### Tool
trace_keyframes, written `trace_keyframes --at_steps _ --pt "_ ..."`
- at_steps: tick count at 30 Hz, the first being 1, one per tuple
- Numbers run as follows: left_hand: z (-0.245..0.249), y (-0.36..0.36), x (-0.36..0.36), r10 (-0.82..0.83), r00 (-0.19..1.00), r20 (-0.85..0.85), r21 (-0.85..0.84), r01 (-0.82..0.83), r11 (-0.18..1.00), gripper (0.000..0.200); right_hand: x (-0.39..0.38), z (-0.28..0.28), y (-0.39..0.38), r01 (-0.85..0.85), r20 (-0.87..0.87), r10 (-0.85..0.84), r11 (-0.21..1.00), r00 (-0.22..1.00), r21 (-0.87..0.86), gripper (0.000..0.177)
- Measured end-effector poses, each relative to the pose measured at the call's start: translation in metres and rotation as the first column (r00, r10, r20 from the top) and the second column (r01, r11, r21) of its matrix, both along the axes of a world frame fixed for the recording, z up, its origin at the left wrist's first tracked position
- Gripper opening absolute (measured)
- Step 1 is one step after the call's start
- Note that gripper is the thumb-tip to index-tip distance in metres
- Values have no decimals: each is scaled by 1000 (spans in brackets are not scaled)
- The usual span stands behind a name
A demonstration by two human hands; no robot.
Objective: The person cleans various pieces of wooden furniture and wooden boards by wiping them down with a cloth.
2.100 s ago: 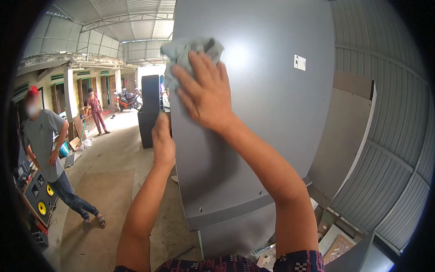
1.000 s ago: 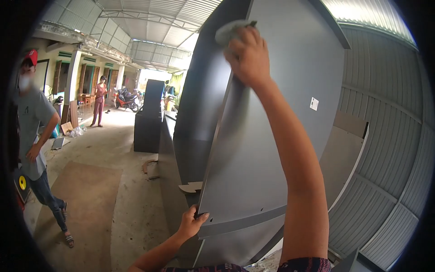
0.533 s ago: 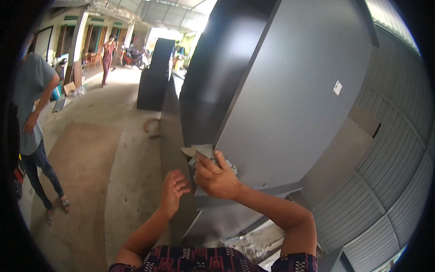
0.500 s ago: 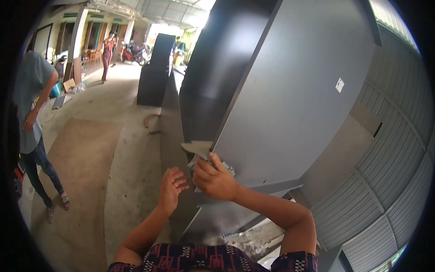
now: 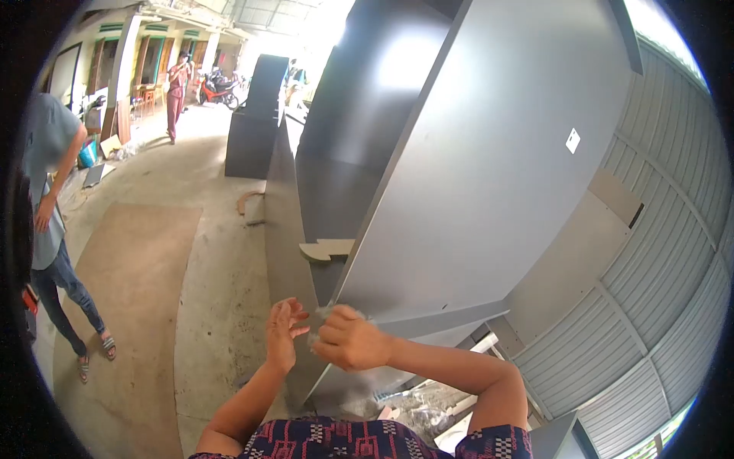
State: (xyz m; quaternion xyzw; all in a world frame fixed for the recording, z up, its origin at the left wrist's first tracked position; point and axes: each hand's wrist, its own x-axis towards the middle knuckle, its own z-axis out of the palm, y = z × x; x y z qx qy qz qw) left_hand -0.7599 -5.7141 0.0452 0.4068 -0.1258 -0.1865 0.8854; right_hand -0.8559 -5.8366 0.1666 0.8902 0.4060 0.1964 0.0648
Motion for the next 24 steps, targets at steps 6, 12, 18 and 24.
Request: trace_keyframes --at_steps 6,12,18,24 --pt "31 -26 -15 173 713 680 13 -247 969 40 3 82 -22 209 619 -230 972 751 107 29" --pt "47 -52 -29 249 635 731 -72 -291 954 35 22 125 -59 105 555 118 929 823 -354 32" --pt "29 -63 -19 91 749 656 82 -190 978 27 20 273 -75 131 796 47 979 604 -158 36" --pt "43 -60 -32 170 708 686 129 -348 929 22 31 394 -85 -81 920 -111 985 377 152 46"
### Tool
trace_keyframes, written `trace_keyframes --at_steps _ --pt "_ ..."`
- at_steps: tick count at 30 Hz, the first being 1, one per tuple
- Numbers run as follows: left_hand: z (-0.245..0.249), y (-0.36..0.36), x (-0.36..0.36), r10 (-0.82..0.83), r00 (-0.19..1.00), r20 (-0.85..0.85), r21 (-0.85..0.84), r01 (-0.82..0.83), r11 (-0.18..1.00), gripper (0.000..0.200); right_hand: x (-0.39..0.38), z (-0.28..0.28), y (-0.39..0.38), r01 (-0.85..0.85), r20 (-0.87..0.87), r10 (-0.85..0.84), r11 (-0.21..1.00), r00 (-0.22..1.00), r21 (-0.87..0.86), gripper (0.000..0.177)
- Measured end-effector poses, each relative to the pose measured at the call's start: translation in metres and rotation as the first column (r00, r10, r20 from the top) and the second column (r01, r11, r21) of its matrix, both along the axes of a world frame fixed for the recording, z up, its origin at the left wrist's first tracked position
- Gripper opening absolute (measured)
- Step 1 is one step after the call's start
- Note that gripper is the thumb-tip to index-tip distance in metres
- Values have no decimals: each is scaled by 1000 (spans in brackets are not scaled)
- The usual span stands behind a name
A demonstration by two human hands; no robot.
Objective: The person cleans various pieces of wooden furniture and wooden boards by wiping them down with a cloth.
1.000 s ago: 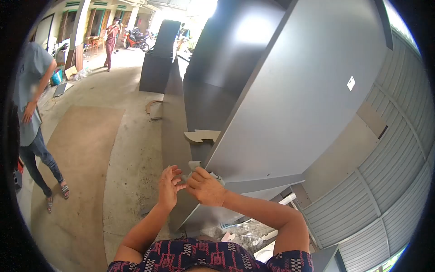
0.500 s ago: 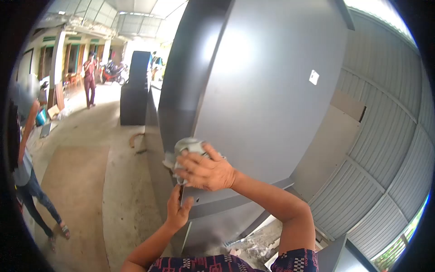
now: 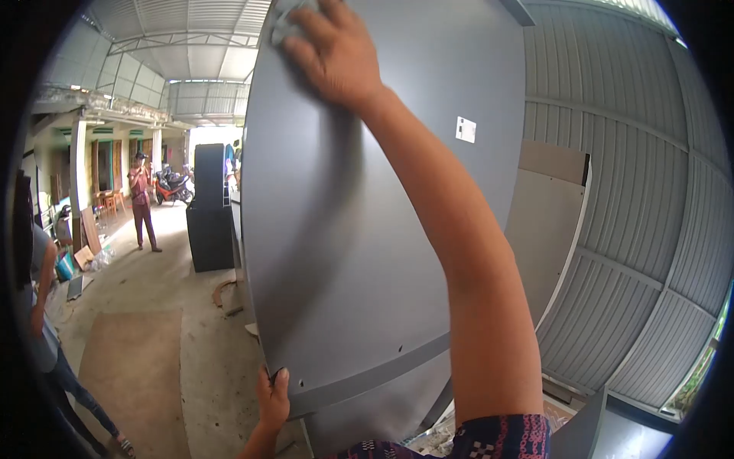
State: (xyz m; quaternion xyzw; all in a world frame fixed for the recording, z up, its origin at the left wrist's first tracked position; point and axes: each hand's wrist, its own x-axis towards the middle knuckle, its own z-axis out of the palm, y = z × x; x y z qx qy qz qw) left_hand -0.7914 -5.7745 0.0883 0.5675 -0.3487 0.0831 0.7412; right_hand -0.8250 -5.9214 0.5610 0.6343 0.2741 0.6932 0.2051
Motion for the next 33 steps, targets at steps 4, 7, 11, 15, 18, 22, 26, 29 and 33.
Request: trace_keyframes --at_steps 4,7,11,15,18,22,26,29,33 --pt "-4 -1 -2 22 996 -88 56 -17 998 27 -11 57 -42 53 120 -101 933 988 355 48" --pt "-7 -2 -2 58 992 -113 92 -48 995 33 -35 88 -110 525 254 -572 819 780 233 26" --pt "-1 2 -4 108 992 -71 149 -97 984 38 -64 105 -218 128 116 -259 760 959 638 59" --pt "-1 4 -3 153 987 -49 216 -139 966 43 -106 84 -299 112 34 -226 599 973 793 69" --pt "-13 2 4 134 984 -119 187 -110 976 48 -132 57 -392 127 34 -283 531 958 838 69" --pt "-2 5 -4 177 979 -99 248 -148 957 53 -156 -7 -441 -3 79 -158 433 984 901 65" --pt "0 8 -2 173 978 -116 268 -137 954 62 -149 -55 -407 -59 161 -320 306 933 950 59" --pt "5 13 -6 151 974 -171 277 -99 956 69 -144 -94 -389 -74 187 -322 333 928 940 56" --pt "-20 18 15 260 966 -16 213 -251 944 52 -140 -163 -371 -70 187 -341 328 921 942 49"
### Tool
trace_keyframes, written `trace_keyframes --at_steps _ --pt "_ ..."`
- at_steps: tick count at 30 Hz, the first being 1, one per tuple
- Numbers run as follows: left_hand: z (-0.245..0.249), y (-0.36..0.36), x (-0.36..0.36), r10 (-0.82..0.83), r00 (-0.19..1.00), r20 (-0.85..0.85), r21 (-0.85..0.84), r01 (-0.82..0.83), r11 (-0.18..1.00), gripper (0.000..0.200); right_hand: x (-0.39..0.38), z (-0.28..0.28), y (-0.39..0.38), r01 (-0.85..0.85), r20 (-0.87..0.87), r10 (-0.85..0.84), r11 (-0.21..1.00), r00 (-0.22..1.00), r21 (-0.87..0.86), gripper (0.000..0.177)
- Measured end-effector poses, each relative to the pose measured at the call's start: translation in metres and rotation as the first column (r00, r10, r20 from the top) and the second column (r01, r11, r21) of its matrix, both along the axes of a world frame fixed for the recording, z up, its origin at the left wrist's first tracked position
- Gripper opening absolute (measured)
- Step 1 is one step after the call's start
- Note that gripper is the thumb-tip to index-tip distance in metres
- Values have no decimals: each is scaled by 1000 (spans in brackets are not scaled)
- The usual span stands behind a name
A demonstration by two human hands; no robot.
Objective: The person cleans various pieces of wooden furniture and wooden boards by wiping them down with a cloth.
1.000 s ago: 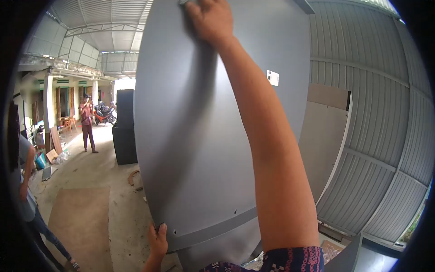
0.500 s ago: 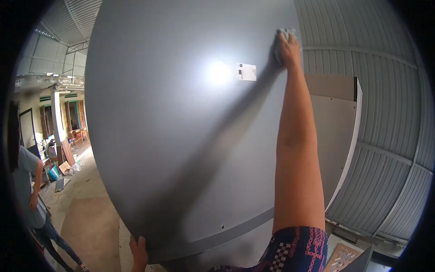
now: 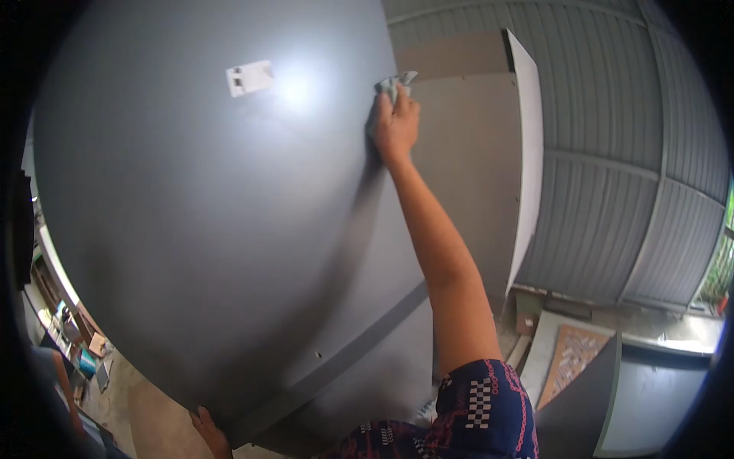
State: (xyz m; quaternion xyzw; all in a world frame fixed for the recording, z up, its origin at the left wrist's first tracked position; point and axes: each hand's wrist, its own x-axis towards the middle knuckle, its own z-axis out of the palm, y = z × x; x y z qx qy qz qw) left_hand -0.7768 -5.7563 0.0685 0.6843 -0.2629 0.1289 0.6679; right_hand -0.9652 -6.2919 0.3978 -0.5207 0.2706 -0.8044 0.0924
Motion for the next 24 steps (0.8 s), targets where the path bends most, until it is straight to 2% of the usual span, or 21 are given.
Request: trace_keyframes --at_steps 3,7,11,13,14,17,19,24 --pt "-7 4 4 62 997 -39 91 -58 994 59 -1 -63 7 -12 6 12 998 1000 61 48" --pt "0 3 2 29 1000 -11 75 -28 997 61 -2 -134 22 -21 35 12 955 999 295 50" --pt "11 2 -6 -7 998 -55 -12 6 1000 61 3 -211 32 248 -143 -207 885 968 395 48" --pt "8 6 -8 33 996 -88 54 -29 998 59 -3 -248 42 345 -278 -234 810 932 474 47" --pt "10 5 -11 17 995 -102 25 -15 1000 57 -7 -264 47 350 -317 -205 779 926 520 47" --pt "13 9 -12 -41 987 -153 -18 39 999 52 -8 -293 66 396 -438 -131 698 889 596 47" --pt "8 5 -7 -49 996 -80 0 49 999 49 -11 -313 63 418 -523 -71 696 849 584 48" --pt "18 -17 -17 -137 990 -39 -85 134 987 40 -20 -324 53 503 -651 -15 650 759 571 51"
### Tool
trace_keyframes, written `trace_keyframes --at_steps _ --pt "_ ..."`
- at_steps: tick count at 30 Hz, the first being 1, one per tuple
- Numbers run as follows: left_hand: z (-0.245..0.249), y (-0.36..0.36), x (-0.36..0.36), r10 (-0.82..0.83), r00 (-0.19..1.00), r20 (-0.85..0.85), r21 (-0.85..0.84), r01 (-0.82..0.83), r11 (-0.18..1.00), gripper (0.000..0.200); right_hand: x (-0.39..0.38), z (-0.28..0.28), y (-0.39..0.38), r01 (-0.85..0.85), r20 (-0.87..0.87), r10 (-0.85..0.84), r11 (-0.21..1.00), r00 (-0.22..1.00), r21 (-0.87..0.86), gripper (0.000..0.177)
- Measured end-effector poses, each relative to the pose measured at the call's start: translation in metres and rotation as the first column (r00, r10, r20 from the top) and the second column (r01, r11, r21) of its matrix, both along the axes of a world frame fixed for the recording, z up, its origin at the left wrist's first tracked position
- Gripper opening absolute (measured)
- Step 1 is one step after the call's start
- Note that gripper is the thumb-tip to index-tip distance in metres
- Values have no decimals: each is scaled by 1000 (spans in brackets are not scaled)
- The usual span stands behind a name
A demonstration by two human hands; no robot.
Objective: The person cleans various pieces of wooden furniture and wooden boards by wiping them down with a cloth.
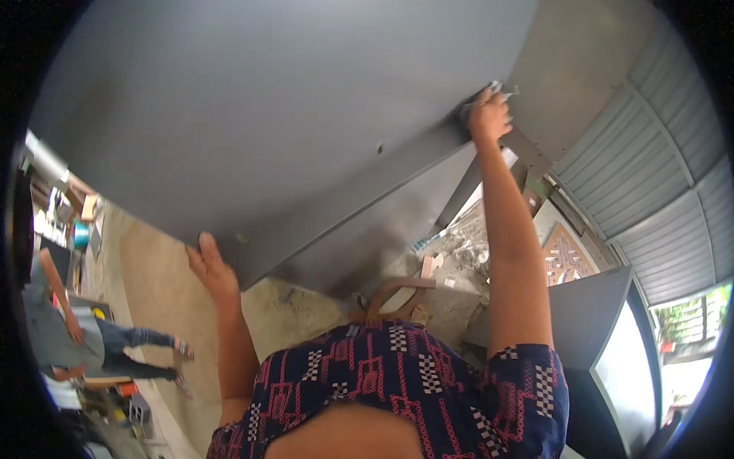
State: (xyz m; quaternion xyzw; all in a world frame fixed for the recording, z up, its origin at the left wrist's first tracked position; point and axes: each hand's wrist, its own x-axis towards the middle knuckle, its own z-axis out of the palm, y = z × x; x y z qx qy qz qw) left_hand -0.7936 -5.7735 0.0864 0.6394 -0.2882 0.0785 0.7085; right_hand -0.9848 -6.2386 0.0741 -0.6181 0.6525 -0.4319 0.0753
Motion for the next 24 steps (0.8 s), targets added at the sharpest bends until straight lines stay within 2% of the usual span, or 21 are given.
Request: trace_keyframes --at_steps 3,5,10,12,13,15,17,21,23,24 --pt "-5 0 3 -66 996 -61 -17 65 998 36 -7 -12 -6 1 -148 -2 1000 989 -6 50" --pt "-7 -2 3 -90 992 -88 -21 88 996 36 -10 -10 1 -40 -175 38 999 984 -8 48" --pt "-15 -3 19 -81 996 22 -70 82 994 34 -5 -14 4 -65 -214 56 997 975 -37 46" --pt "-13 7 33 -265 964 20 -105 265 958 32 3 -13 15 -95 -251 83 995 964 -37 45" --pt "-4 19 41 -438 899 20 -135 437 889 32 6 -13 21 -103 -269 89 994 959 -40 45" --pt "-1 0 9 -448 894 17 -144 445 884 32 -19 -19 14 -135 -300 110 989 948 -63 44" --pt "-3 -23 -10 -117 993 -2 -115 116 987 30 -20 -24 27 -181 -338 140 979 931 -94 44" --pt "-3 -27 -10 -103 994 -25 -82 101 992 28 -8 -29 74 -309 -412 223 939 883 -154 39" --pt "-9 -32 -4 -95 995 7 -85 95 992 27 -1 -33 110 -424 -384 285 836 878 -349 37" --pt "-3 -37 -7 -85 996 19 -120 87 989 26 3 -30 132 -476 -385 344 816 856 -329 36"
